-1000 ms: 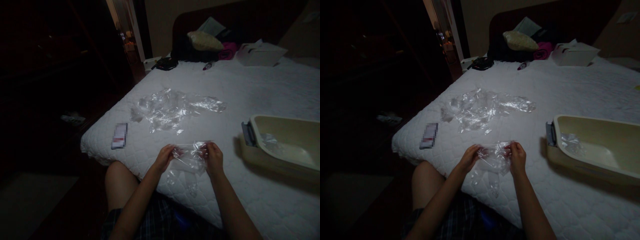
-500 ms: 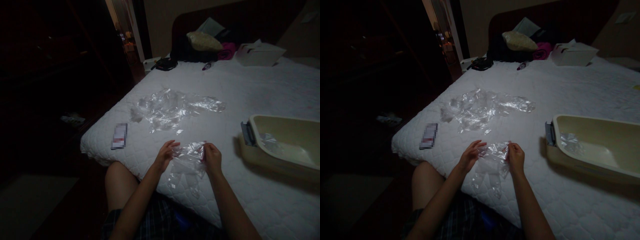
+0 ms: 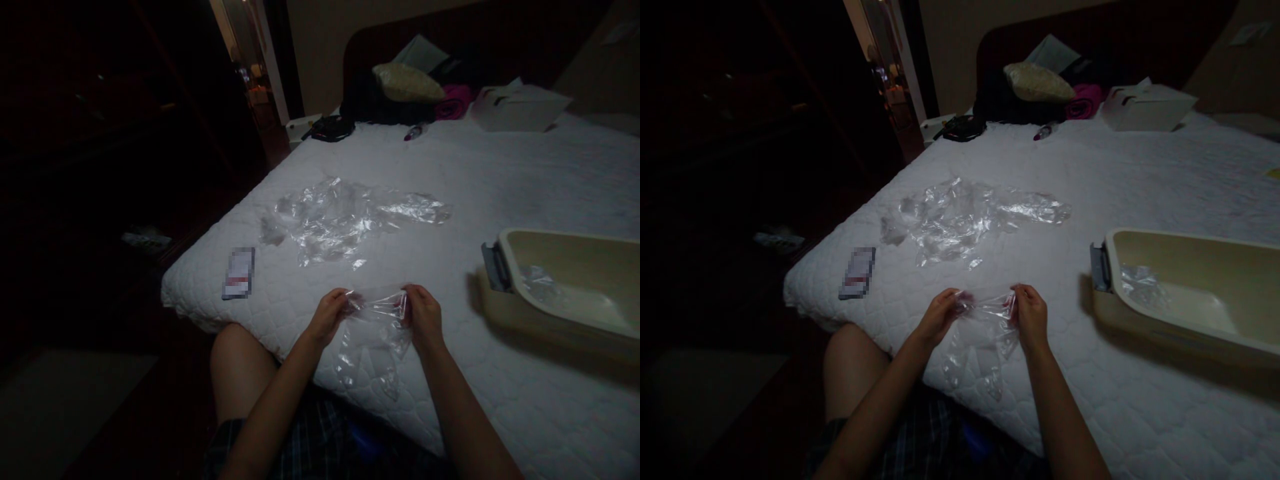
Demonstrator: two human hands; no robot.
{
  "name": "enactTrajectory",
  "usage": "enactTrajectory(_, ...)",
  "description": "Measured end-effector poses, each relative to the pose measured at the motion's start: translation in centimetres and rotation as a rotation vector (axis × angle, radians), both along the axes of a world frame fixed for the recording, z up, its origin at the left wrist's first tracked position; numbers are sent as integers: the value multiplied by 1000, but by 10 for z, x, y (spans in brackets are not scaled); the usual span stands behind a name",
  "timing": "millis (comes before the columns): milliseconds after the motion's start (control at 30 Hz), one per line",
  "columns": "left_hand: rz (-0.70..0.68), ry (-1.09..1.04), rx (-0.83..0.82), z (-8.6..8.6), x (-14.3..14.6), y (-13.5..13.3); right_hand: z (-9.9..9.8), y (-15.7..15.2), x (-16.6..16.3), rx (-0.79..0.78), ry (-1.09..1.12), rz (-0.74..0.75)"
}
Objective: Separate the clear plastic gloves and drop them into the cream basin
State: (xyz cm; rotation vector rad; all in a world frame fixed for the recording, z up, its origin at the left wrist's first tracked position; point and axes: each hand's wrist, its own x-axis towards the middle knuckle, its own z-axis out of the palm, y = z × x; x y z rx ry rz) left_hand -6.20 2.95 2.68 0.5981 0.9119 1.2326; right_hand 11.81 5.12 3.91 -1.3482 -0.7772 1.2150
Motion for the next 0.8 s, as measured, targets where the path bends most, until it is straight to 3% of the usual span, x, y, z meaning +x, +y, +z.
enactTrajectory(267, 27, -131, -28, 2, -4, 4, 4, -1, 19, -48, 166, 183)
enactTrajectory(467, -17, -151, -71, 6, -8, 5, 2, 0, 37, 27, 47, 253)
enactTrajectory(600, -54, -161, -85, 4, -11, 5, 5, 1, 49, -21, 2, 403)
enactTrajectory(800, -269, -239, -24, 1, -21, 1, 12, -2, 58, -116, 116, 450)
